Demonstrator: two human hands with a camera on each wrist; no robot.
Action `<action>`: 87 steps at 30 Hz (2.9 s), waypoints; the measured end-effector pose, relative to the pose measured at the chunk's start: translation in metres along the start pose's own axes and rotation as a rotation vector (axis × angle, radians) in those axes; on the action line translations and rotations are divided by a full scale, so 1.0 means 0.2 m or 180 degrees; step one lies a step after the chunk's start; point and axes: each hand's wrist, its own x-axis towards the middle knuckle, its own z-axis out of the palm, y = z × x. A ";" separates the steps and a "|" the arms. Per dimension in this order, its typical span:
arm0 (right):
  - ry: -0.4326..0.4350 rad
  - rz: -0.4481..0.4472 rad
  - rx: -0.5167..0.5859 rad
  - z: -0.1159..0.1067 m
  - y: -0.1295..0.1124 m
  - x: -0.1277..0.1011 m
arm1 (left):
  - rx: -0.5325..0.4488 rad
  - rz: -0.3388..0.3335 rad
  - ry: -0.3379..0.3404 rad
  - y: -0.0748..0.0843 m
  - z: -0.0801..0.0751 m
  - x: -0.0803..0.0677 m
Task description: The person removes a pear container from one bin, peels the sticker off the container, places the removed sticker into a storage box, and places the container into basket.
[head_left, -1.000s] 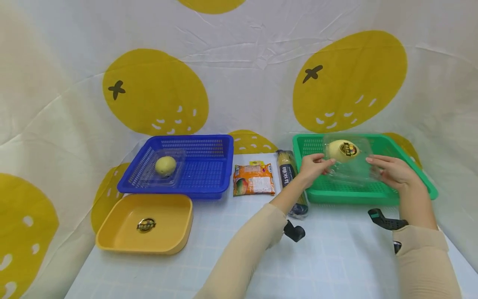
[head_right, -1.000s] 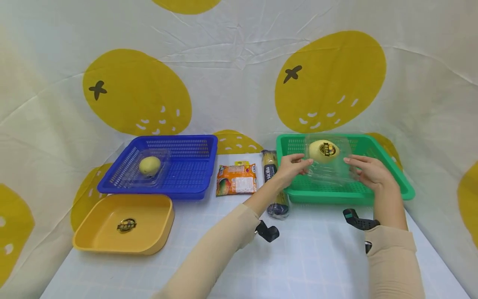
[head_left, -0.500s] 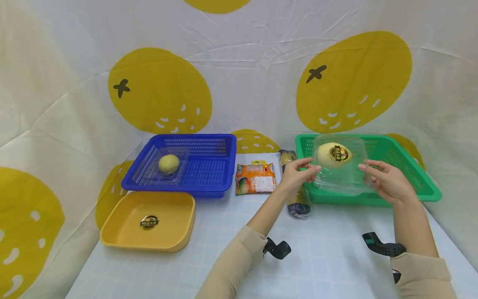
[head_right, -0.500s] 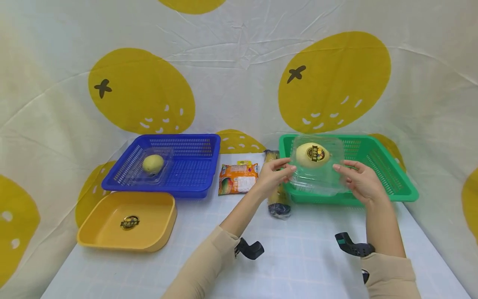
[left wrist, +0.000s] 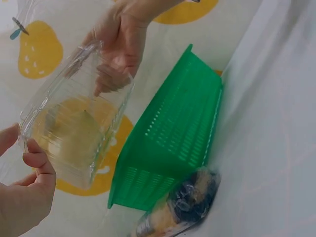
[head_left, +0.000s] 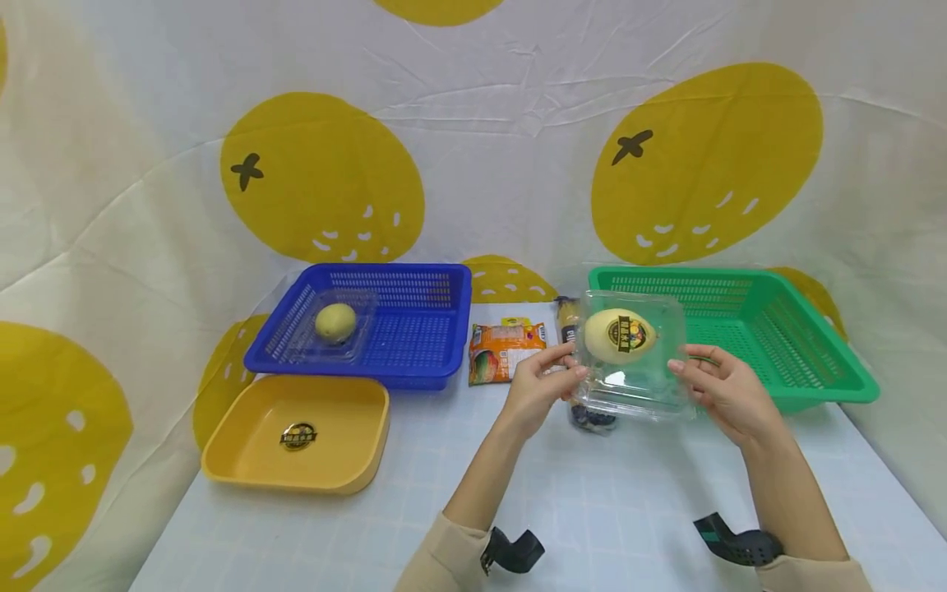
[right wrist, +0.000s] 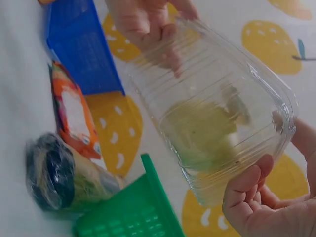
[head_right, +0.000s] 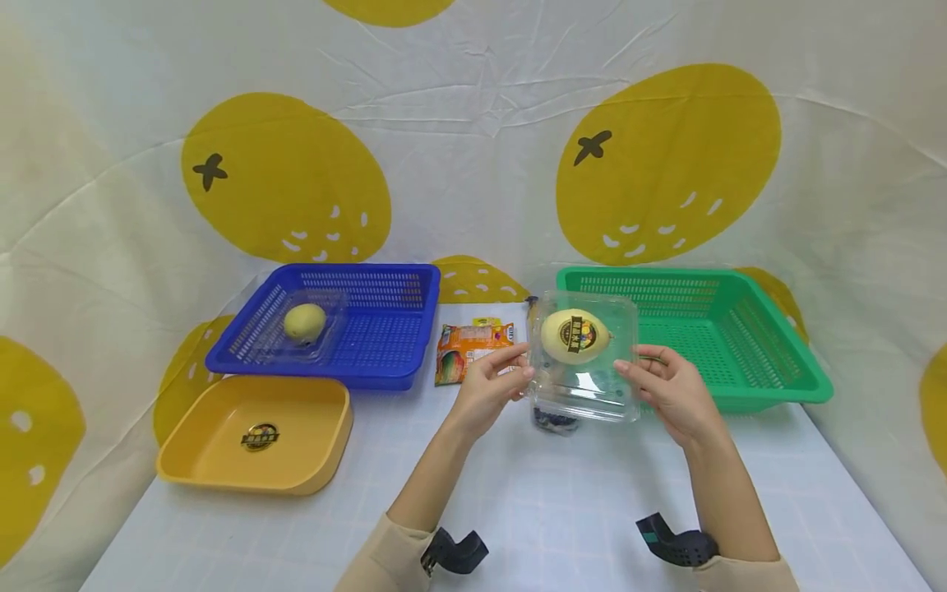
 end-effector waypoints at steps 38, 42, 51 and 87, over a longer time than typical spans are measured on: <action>-0.0311 0.0480 0.0048 0.75 0.37 -0.26 | 0.0540 -0.0151 0.0877 -0.01 -0.59 -0.59; -0.0319 0.0605 0.0110 0.77 0.43 -0.27 | 0.0759 -0.0245 0.0950 -0.03 -0.64 -0.55; -0.0224 0.1037 0.0185 0.76 0.50 -0.22 | 0.1304 -0.0463 0.0875 -0.05 -0.69 -0.41; 0.0341 0.0974 -0.0118 0.61 0.50 -0.10 | 0.2624 0.0623 -0.0419 0.02 -0.49 -0.28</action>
